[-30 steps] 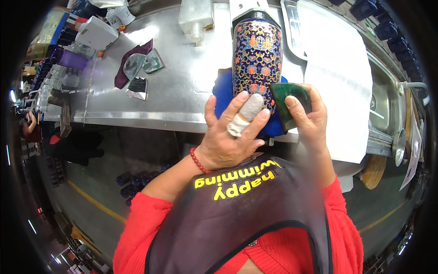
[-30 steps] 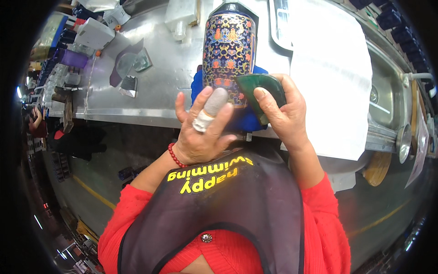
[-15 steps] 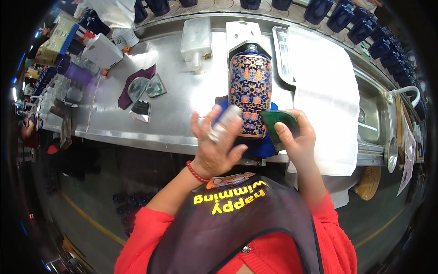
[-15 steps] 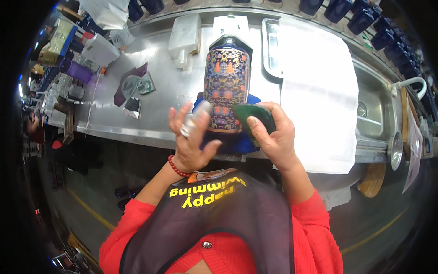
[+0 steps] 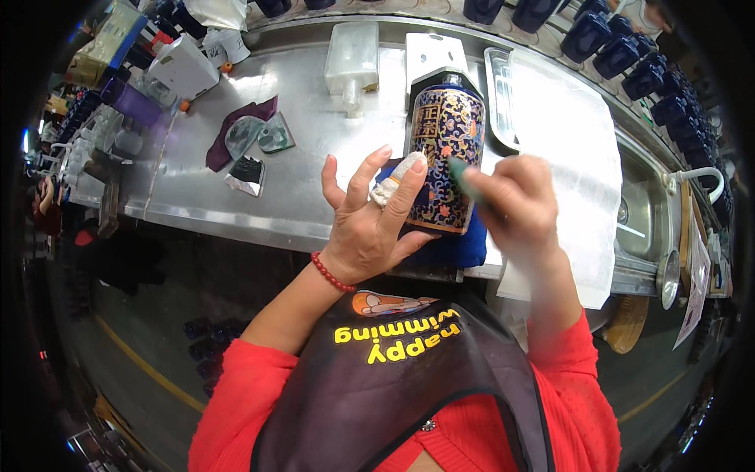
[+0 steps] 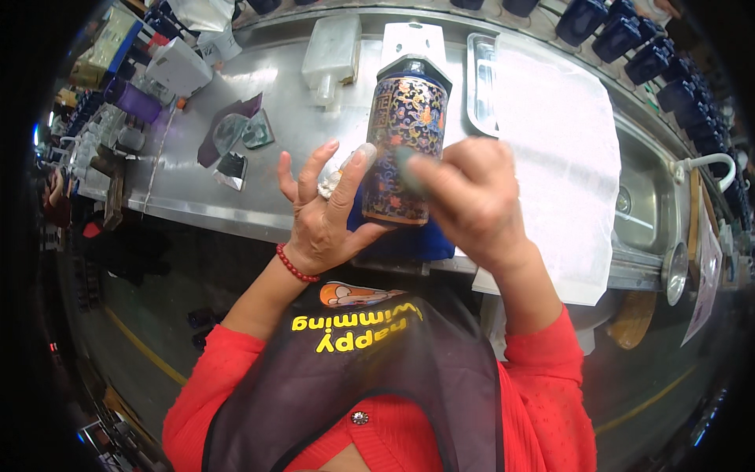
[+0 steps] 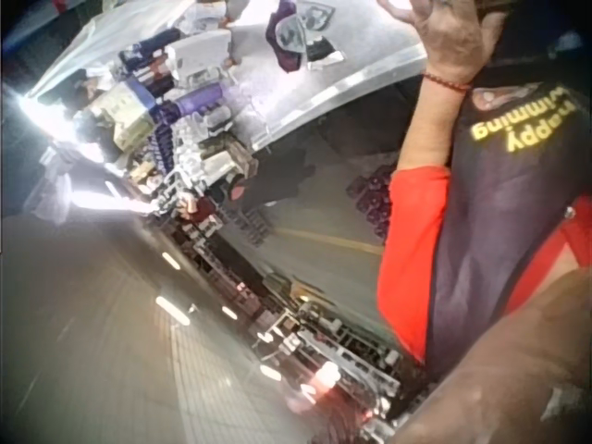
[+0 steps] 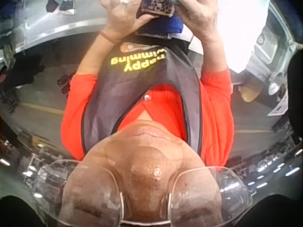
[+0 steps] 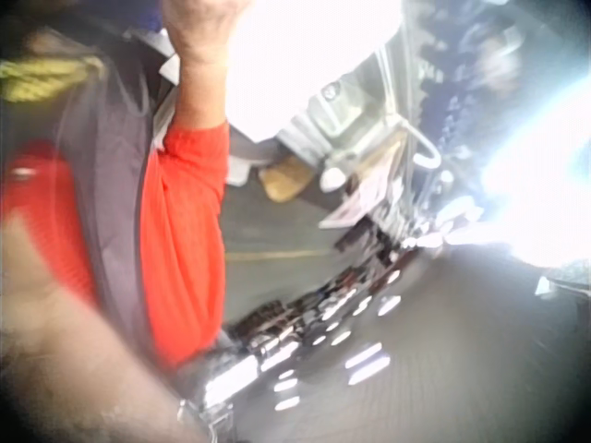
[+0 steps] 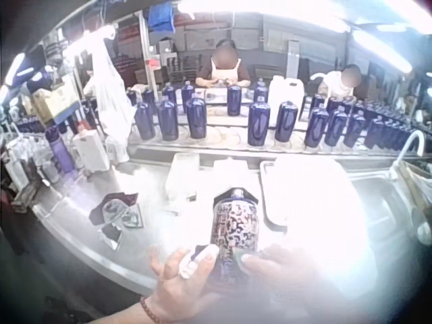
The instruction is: The person holds a decorated ceramic vase in a blue cradle and repeatedly rubs its surface with a green abrasive pad. The person rotates the vase to treat different sides and continues the rubbing motion across the entire visible surface.
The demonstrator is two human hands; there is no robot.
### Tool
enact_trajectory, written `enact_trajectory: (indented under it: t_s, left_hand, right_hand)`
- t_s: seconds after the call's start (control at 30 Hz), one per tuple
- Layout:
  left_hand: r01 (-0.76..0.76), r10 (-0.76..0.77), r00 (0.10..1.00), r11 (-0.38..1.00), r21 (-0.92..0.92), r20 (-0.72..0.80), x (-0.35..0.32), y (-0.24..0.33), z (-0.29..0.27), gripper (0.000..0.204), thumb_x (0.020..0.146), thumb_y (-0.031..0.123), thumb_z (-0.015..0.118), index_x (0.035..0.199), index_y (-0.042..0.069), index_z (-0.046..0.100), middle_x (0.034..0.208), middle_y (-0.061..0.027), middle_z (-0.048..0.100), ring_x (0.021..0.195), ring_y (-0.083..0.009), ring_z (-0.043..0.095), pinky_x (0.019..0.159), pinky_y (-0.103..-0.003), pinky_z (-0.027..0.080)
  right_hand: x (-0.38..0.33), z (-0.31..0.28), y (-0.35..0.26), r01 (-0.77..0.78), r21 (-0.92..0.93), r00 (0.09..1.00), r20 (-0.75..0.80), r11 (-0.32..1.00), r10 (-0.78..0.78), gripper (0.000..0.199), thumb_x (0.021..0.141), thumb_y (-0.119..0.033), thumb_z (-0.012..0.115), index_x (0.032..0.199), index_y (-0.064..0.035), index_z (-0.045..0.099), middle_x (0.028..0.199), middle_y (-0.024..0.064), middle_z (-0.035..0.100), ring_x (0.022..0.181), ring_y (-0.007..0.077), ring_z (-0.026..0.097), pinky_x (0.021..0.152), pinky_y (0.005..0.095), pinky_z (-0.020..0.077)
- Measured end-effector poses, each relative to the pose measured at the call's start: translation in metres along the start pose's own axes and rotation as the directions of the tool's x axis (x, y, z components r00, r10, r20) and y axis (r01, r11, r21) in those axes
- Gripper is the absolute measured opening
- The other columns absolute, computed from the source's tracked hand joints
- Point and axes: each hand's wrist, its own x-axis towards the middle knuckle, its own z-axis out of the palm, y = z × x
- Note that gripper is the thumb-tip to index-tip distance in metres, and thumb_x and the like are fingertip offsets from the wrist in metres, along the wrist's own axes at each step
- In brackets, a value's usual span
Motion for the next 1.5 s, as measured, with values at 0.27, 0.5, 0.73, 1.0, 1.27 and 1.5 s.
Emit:
enact_trajectory:
  t_s: [0.27, 0.5, 0.73, 1.0, 1.27, 1.5]
  left_hand:
    - [0.063, -0.063, 0.998, 0.99, -0.124, 0.007, -0.01, -0.005, 0.013, 0.095, 0.076, 0.047, 0.084, 0.154, 0.007, 0.046, 0.145, -0.0134, 0.058, 0.143, -0.0355, 0.038, 0.12, -0.063, 0.006]
    - [0.098, -0.092, 0.994, 0.988, -0.122, 0.054, -0.017, -0.003, 0.016, 0.082, 0.082, 0.045, 0.079, 0.151, 0.01, 0.052, 0.144, -0.0138, 0.059, 0.142, -0.0358, 0.038, 0.122, -0.06, 0.004]
    - [0.094, -0.088, 0.994, 0.99, -0.11, 0.059, -0.017, -0.004, 0.017, 0.081, 0.084, 0.049, 0.077, 0.15, 0.008, 0.053, 0.143, -0.0146, 0.059, 0.14, -0.0365, 0.04, 0.123, -0.059, 0.006]
    - [0.06, -0.057, 0.997, 0.995, -0.081, 0.044, -0.026, -0.006, 0.013, 0.074, 0.091, 0.058, 0.068, 0.145, 0.009, 0.057, 0.142, -0.0142, 0.058, 0.139, -0.035, 0.041, 0.122, -0.061, 0.007]
    - [-0.24, 0.235, 0.966, 0.97, 0.035, 0.111, 0.012, -0.008, 0.001, 0.064, 0.101, 0.071, 0.041, 0.137, 0.025, 0.068, 0.127, 0.0035, 0.071, 0.136, -0.0254, 0.044, 0.124, -0.059, 0.004]
    - [-0.352, 0.343, 0.921, 0.936, 0.018, 0.183, 0.023, -0.003, -0.007, 0.058, 0.104, 0.068, 0.035, 0.133, 0.031, 0.07, 0.118, 0.0125, 0.073, 0.125, -0.0183, 0.046, 0.123, -0.062, 0.002]
  right_hand:
    - [0.006, -0.01, 0.011, -0.19, 0.145, 0.977, 0.13, 0.971, 0.171, 0.034, 0.076, 0.007, 0.077, 0.108, -0.0053, 0.076, 0.087, 0.0094, 0.067, 0.078, 0.0247, 0.066, 0.068, 0.0332, 0.0524]
    - [0.011, 0.001, 0.021, -0.421, 0.235, 0.907, 0.079, 0.876, 0.414, 0.03, 0.078, -0.001, 0.082, 0.107, -0.0025, 0.073, 0.084, 0.009, 0.063, 0.072, 0.02, 0.062, 0.065, 0.0329, 0.0489]
    - [0.002, -0.003, 0.017, -0.051, 0.212, 0.984, 0.18, 0.976, 0.012, 0.025, 0.078, 0.0, 0.081, 0.102, -0.0019, 0.073, 0.081, 0.0083, 0.059, 0.069, 0.0222, 0.06, 0.059, 0.0331, 0.0446]
    - [-0.01, -0.001, 0.025, -0.151, 0.261, 0.977, 0.184, 0.953, 0.105, 0.026, 0.076, 0.002, 0.079, 0.101, -0.0014, 0.073, 0.082, 0.0089, 0.061, 0.073, 0.0218, 0.062, 0.065, 0.0328, 0.0488]
    - [-0.027, 0.0, 0.032, -0.341, 0.364, 0.927, -0.024, 0.866, 0.375, 0.013, 0.092, -0.004, 0.076, 0.102, 0.0023, 0.07, 0.085, 0.0043, 0.059, 0.075, 0.0121, 0.055, 0.066, 0.0259, 0.0423]
    - [-0.049, -0.003, 0.028, -0.459, 0.429, 0.844, -0.063, 0.778, 0.533, 0.012, 0.089, -0.003, 0.077, 0.1, 0.0005, 0.072, 0.082, 0.0038, 0.06, 0.071, 0.0117, 0.057, 0.063, 0.0274, 0.0442]
